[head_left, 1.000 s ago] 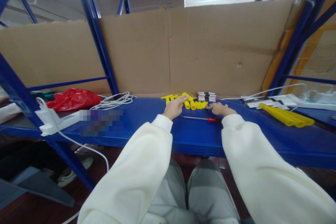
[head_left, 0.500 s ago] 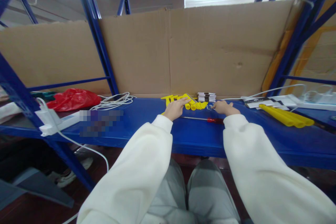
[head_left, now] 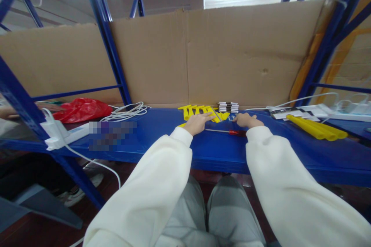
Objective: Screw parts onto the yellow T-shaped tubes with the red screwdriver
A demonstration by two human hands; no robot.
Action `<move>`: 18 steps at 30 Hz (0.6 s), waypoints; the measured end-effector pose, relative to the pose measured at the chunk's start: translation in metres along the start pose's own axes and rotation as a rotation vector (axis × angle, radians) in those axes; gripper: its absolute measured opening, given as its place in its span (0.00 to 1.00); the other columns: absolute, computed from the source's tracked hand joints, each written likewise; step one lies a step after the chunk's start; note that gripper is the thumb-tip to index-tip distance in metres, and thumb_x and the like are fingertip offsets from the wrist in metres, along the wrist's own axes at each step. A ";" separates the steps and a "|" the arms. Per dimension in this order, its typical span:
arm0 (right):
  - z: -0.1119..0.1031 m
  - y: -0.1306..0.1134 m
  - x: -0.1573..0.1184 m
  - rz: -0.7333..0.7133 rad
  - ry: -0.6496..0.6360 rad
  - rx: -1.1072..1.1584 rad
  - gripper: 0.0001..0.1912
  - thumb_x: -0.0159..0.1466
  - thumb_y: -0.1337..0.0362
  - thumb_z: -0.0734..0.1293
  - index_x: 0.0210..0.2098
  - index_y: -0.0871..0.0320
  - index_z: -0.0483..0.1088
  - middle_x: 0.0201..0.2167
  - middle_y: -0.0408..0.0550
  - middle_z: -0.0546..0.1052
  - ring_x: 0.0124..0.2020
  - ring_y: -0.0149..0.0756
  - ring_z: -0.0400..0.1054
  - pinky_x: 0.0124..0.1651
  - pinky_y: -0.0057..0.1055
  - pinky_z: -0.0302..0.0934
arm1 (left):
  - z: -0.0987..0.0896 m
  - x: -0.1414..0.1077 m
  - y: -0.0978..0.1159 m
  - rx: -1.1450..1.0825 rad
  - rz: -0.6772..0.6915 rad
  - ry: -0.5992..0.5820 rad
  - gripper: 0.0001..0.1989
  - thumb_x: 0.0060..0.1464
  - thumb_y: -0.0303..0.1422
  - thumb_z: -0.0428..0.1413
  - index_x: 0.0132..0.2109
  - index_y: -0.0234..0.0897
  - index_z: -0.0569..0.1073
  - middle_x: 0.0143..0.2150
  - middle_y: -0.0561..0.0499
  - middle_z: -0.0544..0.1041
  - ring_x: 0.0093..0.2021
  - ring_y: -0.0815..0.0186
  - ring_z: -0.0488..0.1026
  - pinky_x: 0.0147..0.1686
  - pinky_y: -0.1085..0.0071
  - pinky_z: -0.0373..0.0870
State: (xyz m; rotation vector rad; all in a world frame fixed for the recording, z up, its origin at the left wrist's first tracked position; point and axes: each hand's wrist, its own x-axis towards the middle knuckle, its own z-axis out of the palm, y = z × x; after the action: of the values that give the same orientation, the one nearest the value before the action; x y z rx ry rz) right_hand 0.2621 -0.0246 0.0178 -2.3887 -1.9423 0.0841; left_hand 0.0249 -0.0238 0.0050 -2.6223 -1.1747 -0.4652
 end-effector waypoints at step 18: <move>0.004 -0.007 0.010 -0.128 0.191 0.131 0.21 0.64 0.64 0.61 0.53 0.51 0.78 0.57 0.52 0.77 0.61 0.53 0.66 0.62 0.54 0.57 | 0.005 0.001 0.001 -0.013 0.058 0.024 0.32 0.59 0.18 0.47 0.65 0.50 0.70 0.69 0.51 0.67 0.61 0.57 0.73 0.60 0.56 0.68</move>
State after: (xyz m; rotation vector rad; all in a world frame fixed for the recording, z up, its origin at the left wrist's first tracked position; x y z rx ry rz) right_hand 0.2574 -0.0132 0.0148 -2.1021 -1.9307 -0.0214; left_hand 0.0270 -0.0221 0.0011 -2.6467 -1.0885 -0.4934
